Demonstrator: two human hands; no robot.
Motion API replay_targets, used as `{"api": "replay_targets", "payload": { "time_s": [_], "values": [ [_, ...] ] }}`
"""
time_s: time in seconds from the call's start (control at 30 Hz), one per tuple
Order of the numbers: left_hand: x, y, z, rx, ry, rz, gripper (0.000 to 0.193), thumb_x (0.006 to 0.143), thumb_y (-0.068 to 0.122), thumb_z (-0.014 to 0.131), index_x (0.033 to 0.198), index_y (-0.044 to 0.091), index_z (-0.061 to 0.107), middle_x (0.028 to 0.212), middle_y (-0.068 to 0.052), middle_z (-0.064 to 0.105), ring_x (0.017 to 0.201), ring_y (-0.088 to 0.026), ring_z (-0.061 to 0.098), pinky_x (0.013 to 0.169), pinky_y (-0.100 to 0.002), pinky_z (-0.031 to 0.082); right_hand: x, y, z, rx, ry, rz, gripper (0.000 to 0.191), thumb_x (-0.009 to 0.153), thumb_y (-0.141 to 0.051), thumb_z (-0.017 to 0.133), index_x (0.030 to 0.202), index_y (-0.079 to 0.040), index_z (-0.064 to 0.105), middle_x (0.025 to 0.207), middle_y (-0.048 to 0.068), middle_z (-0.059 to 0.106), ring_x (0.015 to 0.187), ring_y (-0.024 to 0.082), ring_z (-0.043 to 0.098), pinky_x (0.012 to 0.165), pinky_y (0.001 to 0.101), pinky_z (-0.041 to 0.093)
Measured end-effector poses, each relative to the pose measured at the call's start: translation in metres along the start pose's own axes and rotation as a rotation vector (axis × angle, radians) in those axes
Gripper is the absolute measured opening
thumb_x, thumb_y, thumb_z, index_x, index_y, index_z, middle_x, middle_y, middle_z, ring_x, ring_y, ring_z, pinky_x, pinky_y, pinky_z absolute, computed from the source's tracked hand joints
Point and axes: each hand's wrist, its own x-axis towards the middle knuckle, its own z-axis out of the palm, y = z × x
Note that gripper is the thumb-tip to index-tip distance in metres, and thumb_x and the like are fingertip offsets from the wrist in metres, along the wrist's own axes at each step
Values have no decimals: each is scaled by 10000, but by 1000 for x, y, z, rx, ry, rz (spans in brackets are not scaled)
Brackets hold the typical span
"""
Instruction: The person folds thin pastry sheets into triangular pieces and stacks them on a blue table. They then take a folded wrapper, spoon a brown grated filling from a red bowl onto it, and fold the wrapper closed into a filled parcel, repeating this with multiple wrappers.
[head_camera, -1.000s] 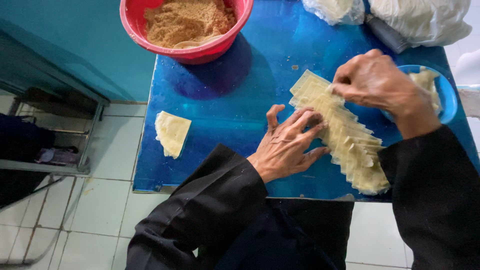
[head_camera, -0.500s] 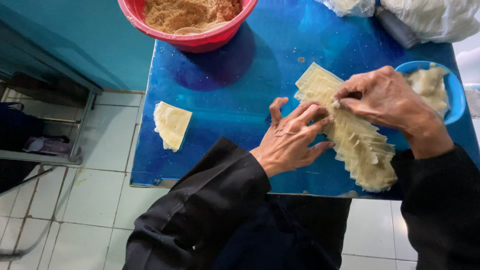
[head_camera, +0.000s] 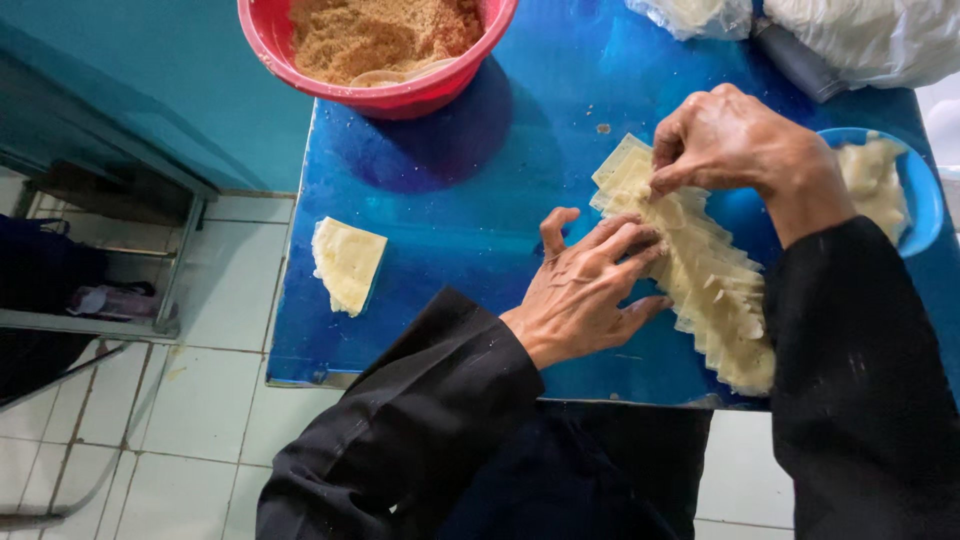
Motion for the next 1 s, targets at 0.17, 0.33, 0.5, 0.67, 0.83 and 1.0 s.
{"api": "replay_targets", "payload": {
  "time_s": [0.17, 0.33, 0.5, 0.67, 0.83, 1.0],
  "values": [
    [1, -1, 1, -28, -11, -26, 479, 859, 418, 754, 1222, 111, 692, 1299, -17, 639, 1349, -166, 535, 1114, -565, 216, 4, 3, -2, 88, 87, -69, 407, 666, -361, 865, 956, -80, 815, 927, 129, 787, 853, 261, 746, 786, 373, 587],
    [2, -3, 2, -5, 6, -9, 498, 851, 424, 761, 1230, 108, 689, 1292, -21, 629, 1347, -174, 528, 1109, -575, 205, -3, 10, 6, 158, 296, -329, 385, 738, -298, 825, 1027, -55, 750, 974, 95, 739, 833, 232, 718, 758, 346, 571],
    [2, -3, 3, -24, 0, -18, 471, 847, 436, 760, 1204, 137, 689, 1257, -8, 630, 1315, -164, 539, 1111, -587, 200, -23, 14, 10, 83, 385, -407, 136, 888, -146, 675, 937, -96, 792, 1008, 46, 740, 878, 197, 716, 807, 316, 573],
    [2, -2, 2, -39, 13, -26, 470, 845, 440, 762, 1199, 142, 684, 1258, -1, 629, 1307, -156, 543, 1107, -589, 204, -51, 20, 7, 40, 301, -351, 192, 930, -229, 703, 1037, -99, 797, 960, 51, 754, 759, 193, 710, 712, 318, 573],
    [2, -2, 2, -29, 5, -33, 484, 828, 444, 769, 1199, 143, 684, 1247, -2, 629, 1304, -159, 542, 1093, -590, 208, -63, 23, 12, 109, 211, -409, 259, 857, -261, 733, 1054, -103, 792, 953, 59, 780, 780, 186, 737, 694, 312, 587],
    [1, -2, 3, -20, 17, -23, 492, 831, 437, 774, 1211, 140, 677, 1254, 2, 630, 1310, -155, 542, 1107, -587, 210, -41, 22, 22, 126, 137, -352, 317, 813, -335, 761, 1050, -130, 809, 934, 51, 797, 839, 211, 748, 755, 344, 594]
  ]
}}
